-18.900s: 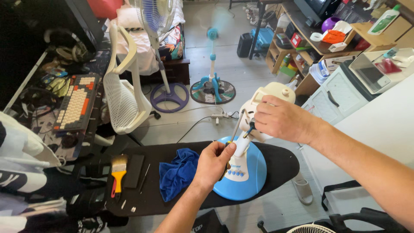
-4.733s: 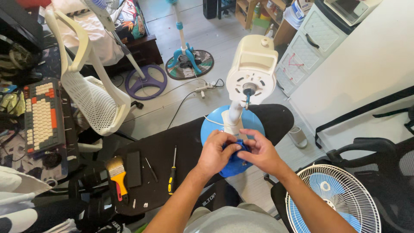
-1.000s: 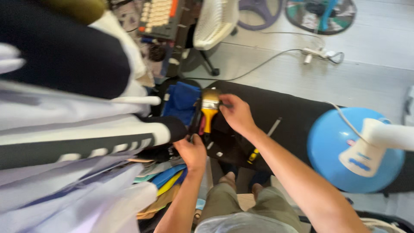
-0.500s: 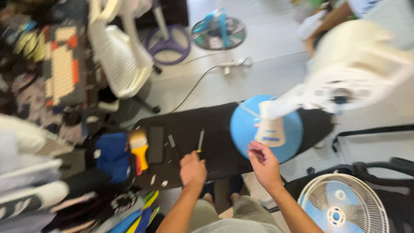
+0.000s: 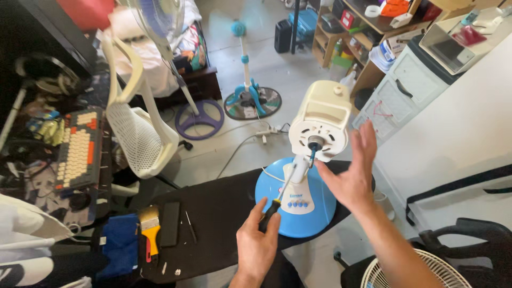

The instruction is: The person services a pedestal fan. They remove the front grille, wipe the grille and fan blades with a blue cloth, then use a screwdriver to loosen the fastener on the motor housing while holding the fan head.

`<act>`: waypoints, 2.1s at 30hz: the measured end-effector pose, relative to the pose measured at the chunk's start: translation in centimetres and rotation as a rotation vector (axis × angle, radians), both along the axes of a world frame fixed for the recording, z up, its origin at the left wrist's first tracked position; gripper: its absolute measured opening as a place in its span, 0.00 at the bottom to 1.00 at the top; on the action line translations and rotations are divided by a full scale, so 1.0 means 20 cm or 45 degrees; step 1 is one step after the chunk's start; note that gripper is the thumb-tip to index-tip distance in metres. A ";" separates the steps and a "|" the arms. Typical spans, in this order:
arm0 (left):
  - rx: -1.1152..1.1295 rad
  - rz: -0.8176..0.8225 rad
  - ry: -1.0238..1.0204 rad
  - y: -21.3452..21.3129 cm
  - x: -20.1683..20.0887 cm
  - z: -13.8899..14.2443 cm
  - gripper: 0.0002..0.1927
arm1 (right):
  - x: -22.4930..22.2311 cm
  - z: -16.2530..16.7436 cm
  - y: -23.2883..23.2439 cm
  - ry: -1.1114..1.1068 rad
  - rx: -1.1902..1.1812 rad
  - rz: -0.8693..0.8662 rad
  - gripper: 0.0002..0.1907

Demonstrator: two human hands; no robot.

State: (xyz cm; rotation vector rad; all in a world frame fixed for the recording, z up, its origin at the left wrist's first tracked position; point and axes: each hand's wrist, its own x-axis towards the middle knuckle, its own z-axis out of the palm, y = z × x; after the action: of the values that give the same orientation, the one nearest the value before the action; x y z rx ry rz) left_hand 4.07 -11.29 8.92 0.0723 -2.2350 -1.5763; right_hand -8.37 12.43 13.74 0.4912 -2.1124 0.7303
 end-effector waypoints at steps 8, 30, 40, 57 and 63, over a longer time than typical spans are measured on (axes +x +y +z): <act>-0.124 -0.032 0.047 0.08 -0.02 0.37 0.18 | -0.20 0.24 0.07 -0.189 0.174 0.371 0.57; -0.273 -0.121 0.310 0.04 0.00 0.37 0.17 | -0.11 0.24 0.01 -0.340 0.070 0.361 0.62; -0.305 -0.021 0.289 0.18 0.03 0.36 0.17 | -0.14 0.20 0.06 -0.308 0.035 0.409 0.62; -0.287 0.124 0.213 0.33 0.07 0.34 0.17 | -0.13 0.25 0.08 -0.336 0.007 0.392 0.60; -0.301 0.154 0.194 0.36 0.07 0.36 0.17 | -0.14 0.25 0.09 -0.309 0.028 0.382 0.61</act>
State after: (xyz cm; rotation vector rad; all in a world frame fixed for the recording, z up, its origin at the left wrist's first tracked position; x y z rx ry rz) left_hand 5.53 -4.09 16.13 0.0189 -2.2341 -1.2052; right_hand -11.09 14.16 18.80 0.7768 -2.2998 0.9791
